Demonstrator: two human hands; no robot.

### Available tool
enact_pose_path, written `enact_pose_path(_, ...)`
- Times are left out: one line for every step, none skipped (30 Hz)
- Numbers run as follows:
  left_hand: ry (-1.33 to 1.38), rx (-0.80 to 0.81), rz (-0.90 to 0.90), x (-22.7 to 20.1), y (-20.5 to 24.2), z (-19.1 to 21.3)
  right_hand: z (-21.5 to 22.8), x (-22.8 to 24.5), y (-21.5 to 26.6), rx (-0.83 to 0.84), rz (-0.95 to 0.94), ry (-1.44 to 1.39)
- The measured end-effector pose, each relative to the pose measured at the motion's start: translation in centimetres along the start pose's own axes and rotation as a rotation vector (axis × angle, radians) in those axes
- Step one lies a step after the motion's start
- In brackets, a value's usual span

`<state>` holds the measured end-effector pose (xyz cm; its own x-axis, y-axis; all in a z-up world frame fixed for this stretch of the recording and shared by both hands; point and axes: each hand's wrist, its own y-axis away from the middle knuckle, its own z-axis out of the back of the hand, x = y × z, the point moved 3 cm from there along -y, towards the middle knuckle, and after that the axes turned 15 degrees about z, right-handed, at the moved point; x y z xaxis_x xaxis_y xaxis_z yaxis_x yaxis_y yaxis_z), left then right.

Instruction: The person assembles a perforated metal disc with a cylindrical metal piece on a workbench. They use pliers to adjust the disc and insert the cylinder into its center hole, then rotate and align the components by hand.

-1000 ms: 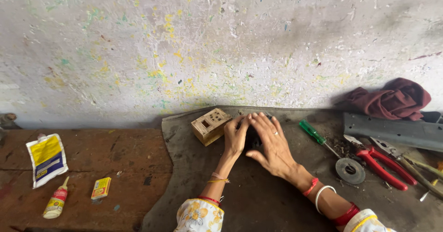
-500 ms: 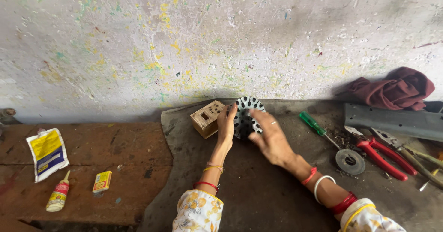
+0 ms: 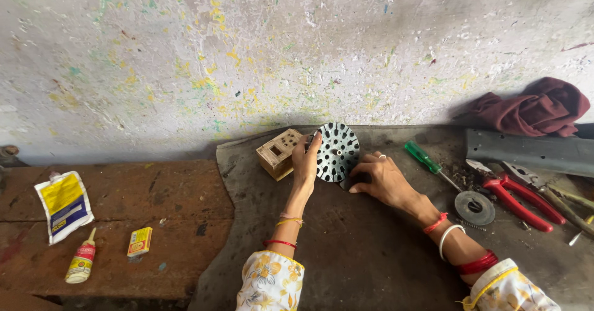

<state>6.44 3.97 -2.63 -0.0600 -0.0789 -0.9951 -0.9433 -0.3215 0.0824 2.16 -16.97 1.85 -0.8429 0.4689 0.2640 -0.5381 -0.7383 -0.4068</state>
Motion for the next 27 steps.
enact_pose_path(-0.038,-0.032,-0.025,-0.3,0.4,0.1,0.2,0.2,0.0,-0.001,0.027,0.004)
enact_pose_path(-0.075,-0.066,-0.05,-0.5,0.8,0.1,0.3,0.3,0.1,-0.001,0.055,0.009)
enact_pose_path(-0.097,-0.087,-0.081,-0.8,1.0,0.1,0.4,0.2,0.1,0.0,0.083,0.014)
enact_pose_path(-0.12,-0.109,-0.113,-1.2,1.2,0.2,0.6,0.1,0.0,-0.003,0.105,-0.014)
enact_pose_path(-0.143,-0.132,-0.146,-1.4,1.3,0.2,0.8,-0.2,0.1,-0.005,0.127,-0.042)
enact_pose_path(-0.138,-0.14,-0.181,-1.5,1.3,0.3,0.7,-0.4,0.1,-0.008,0.146,-0.071)
enact_pose_path(-0.132,-0.148,-0.216,-1.6,1.4,0.3,0.4,-0.5,0.1,-0.027,0.159,-0.044)
enact_pose_path(-0.125,-0.153,-0.249,-1.6,1.4,0.1,0.2,-0.6,0.2,-0.045,0.17,-0.015)
enact_pose_path(-0.148,-0.155,-0.254,-1.5,1.4,0.0,0.1,-0.6,0.3,-0.062,0.18,0.013)
enact_pose_path(-0.173,-0.154,-0.257,-1.4,1.4,-0.1,0.1,-0.7,0.4,-0.091,0.205,0.015)
enact_pose_path(-0.198,-0.152,-0.261,-1.4,1.5,-0.1,0.2,-0.8,0.3,-0.12,0.229,0.017)
enact_pose_path(-0.186,-0.155,-0.278,-1.4,1.6,-0.1,0.5,-0.8,0.3,-0.151,0.249,0.02)
enact_pose_path(-0.173,-0.157,-0.295,-1.5,1.7,0.0,1.0,-1.2,0.4,-0.22,0.181,0.01)
enact_pose_path(-0.159,-0.152,-0.31,-1.5,1.8,-0.2,1.8,-1.8,0.9,-0.288,0.105,0.003)
enact_pose_path(-0.165,-0.154,-0.303,-1.5,1.8,-0.2,2.6,-2.3,1.5,-0.356,0.029,-0.002)
enact_pose_path(-0.167,-0.16,-0.3,-1.6,1.5,-0.2,3.7,-3.1,2.1,-0.378,-0.053,0.079)
enact_pose_path(-0.17,-0.165,-0.296,-1.5,1.5,-0.3,5.1,-4.0,3.1,-0.398,-0.135,0.16)
enact_pose_path(-0.181,-0.161,-0.307,-1.5,1.4,-0.2,6.2,-4.8,3.9,-0.418,-0.209,0.238)
enact_pose_path(-0.193,-0.157,-0.318,-1.4,1.4,-0.2,7.5,-5.6,5.2,-0.362,-0.273,0.413)
enact_pose_path(-0.209,-0.158,-0.333,-1.6,1.3,0.0,9.0,-6.5,6.6,-0.308,-0.332,0.583)
enact_pose_path(-0.196,-0.148,-0.317,-1.7,1.1,0.0,10.3,-8.2,8.6,-0.13,-0.604,0.616)
enact_pose_path(-0.183,-0.139,-0.297,-1.6,1.0,0.0,11.4,-9.2,11.0,0.027,-0.723,0.601)
enact_pose_path(-0.17,-0.13,-0.277,-1.4,1.0,0.0,12.4,-10.0,12.8,0.05,-0.788,0.626)
enact_pose_path(-0.18,-0.145,-0.28,-1.5,0.9,0.0,13.3,-10.8,14.1,0.071,-0.849,0.654)
enact_pose_path(-0.19,-0.159,-0.283,-1.6,0.8,0.0,13.5,-11.3,15.3,0.074,-0.901,0.612)
enact_pose_path(-0.197,-0.176,-0.282,-1.4,0.8,-0.1,13.8,-11.5,16.6,0.081,-0.95,0.572)
enact_pose_path(-0.183,-0.159,-0.271,-1.3,0.8,-0.2,13.9,-11.7,17.6,0.081,-0.964,0.523)
